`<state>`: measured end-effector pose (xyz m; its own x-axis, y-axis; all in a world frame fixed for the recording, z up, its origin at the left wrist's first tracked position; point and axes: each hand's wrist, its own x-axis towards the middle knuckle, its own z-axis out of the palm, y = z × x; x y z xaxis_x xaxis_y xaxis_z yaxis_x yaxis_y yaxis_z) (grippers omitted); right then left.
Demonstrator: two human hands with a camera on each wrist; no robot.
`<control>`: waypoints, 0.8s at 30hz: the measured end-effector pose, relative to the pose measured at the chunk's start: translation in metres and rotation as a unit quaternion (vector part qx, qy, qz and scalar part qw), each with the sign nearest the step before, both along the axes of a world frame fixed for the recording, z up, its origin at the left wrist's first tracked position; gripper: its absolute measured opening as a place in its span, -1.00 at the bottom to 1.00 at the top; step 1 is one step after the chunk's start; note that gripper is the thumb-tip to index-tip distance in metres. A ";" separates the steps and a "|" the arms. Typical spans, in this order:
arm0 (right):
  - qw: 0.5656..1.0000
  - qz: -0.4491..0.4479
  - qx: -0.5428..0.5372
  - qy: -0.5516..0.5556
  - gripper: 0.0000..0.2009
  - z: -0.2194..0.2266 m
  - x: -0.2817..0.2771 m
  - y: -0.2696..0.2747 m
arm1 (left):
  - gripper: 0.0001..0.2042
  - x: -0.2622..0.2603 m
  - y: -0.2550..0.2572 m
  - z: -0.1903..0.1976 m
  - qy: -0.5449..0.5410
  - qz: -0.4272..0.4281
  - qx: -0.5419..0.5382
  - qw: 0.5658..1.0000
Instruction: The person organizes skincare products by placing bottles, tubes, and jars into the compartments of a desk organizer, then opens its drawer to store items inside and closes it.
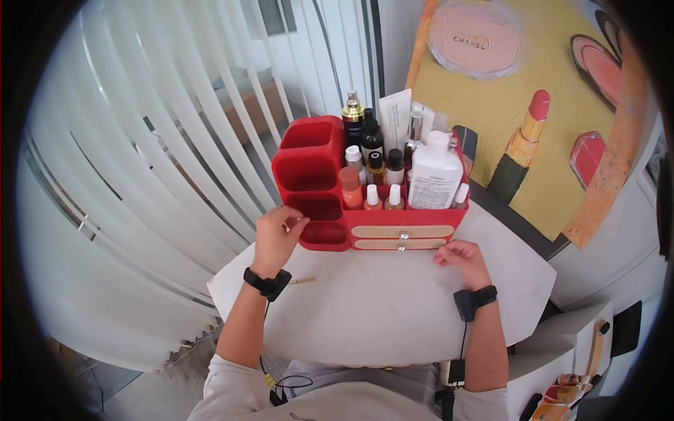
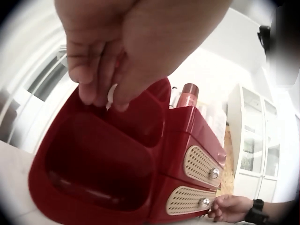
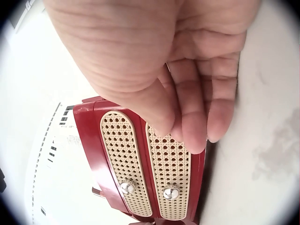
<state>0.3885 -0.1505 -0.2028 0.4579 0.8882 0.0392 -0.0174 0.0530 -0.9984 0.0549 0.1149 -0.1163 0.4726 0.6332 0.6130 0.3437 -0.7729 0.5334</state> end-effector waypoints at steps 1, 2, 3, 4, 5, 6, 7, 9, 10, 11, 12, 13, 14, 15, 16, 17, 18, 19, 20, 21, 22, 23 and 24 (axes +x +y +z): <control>1.000 0.003 -0.001 0.008 -0.83 0.001 -0.001 0.000 | -0.82 0.002 0.003 0.001 0.009 -0.007 -0.011 1.000; 1.000 0.006 -0.002 0.015 -0.84 0.002 -0.001 0.001 | -0.82 0.004 -0.004 0.007 0.006 -0.011 -0.009 1.000; 1.000 0.004 -0.005 0.017 -0.85 0.003 -0.002 0.001 | -0.80 0.000 -0.017 0.015 -0.011 -0.004 -0.012 1.000; 1.000 0.003 -0.005 0.016 -0.85 0.002 -0.002 0.001 | -0.78 -0.006 -0.031 0.022 -0.027 0.005 -0.015 1.000; 1.000 0.000 -0.006 0.015 -0.85 0.001 -0.003 0.000 | -0.72 -0.017 -0.037 0.023 -0.007 0.006 -0.018 1.000; 1.000 -0.003 -0.006 0.013 -0.85 -0.001 -0.002 0.001 | -0.71 -0.034 -0.039 0.018 0.065 0.022 -0.034 0.997; 1.000 -0.002 -0.001 0.008 -0.85 0.000 -0.001 0.001 | -0.70 -0.053 -0.039 0.012 0.133 0.040 -0.048 0.989; 1.000 0.008 -0.017 -0.008 -0.83 0.001 -0.005 0.000 | -0.68 -0.089 -0.045 0.004 0.226 -0.052 -0.071 0.970; 1.000 0.015 -0.012 -0.009 -0.83 0.003 -0.007 0.001 | -0.68 -0.101 -0.047 -0.001 0.224 -0.044 -0.068 0.971; 0.999 0.005 -0.026 -0.017 -0.83 0.005 -0.008 0.001 | -0.71 -0.110 -0.051 -0.006 0.233 -0.063 -0.078 0.967; 0.999 -0.005 -0.041 -0.025 -0.83 0.006 -0.008 0.002 | -0.74 -0.120 -0.054 -0.012 0.242 -0.083 -0.090 0.963; 0.999 -0.001 -0.042 -0.024 -0.83 0.005 -0.007 0.004 | -0.74 -0.133 -0.053 -0.023 0.242 -0.079 -0.091 0.963; 0.999 -0.001 -0.042 -0.024 -0.83 0.005 -0.006 0.003 | -0.78 -0.143 -0.050 -0.034 0.224 -0.054 -0.087 0.969; 0.999 -0.001 -0.042 -0.023 -0.83 0.004 -0.006 0.002 | -0.82 -0.149 -0.046 -0.043 0.205 -0.030 -0.081 0.975; 0.999 -0.002 -0.044 -0.023 -0.83 0.003 -0.006 0.002 | -0.82 -0.147 -0.048 -0.042 0.206 -0.031 -0.083 0.975; 0.999 -0.002 -0.040 -0.024 -0.83 0.002 -0.005 0.002 | -0.85 -0.144 -0.053 -0.040 0.190 -0.011 -0.102 0.976; 0.999 -0.001 -0.036 -0.026 -0.83 0.001 -0.005 0.002 | -0.88 -0.143 -0.056 -0.039 0.174 0.010 -0.122 0.977; 0.999 0.000 -0.037 -0.026 -0.83 0.000 -0.006 0.002 | -0.88 -0.143 -0.058 -0.039 0.173 0.010 -0.124 0.977; 0.999 -0.002 -0.033 -0.026 -0.83 -0.001 -0.007 0.002 | -0.88 -0.143 -0.059 -0.040 0.156 0.027 -0.157 0.975; 0.999 -0.004 -0.029 -0.026 -0.83 -0.001 -0.007 0.001 | -0.88 -0.142 -0.060 -0.040 0.139 0.043 -0.190 0.971; 0.999 -0.005 -0.028 -0.028 -0.83 0.000 -0.007 0.001 | -0.88 -0.142 -0.060 -0.038 0.138 0.042 -0.189 0.971; 0.999 -0.008 -0.030 -0.026 -0.83 0.001 -0.008 0.002 | -0.88 -0.140 -0.059 -0.036 0.135 0.022 -0.165 0.977; 0.999 -0.012 -0.032 -0.024 -0.84 0.001 -0.008 0.002 | -0.89 -0.139 -0.056 -0.032 0.134 0.000 -0.139 0.981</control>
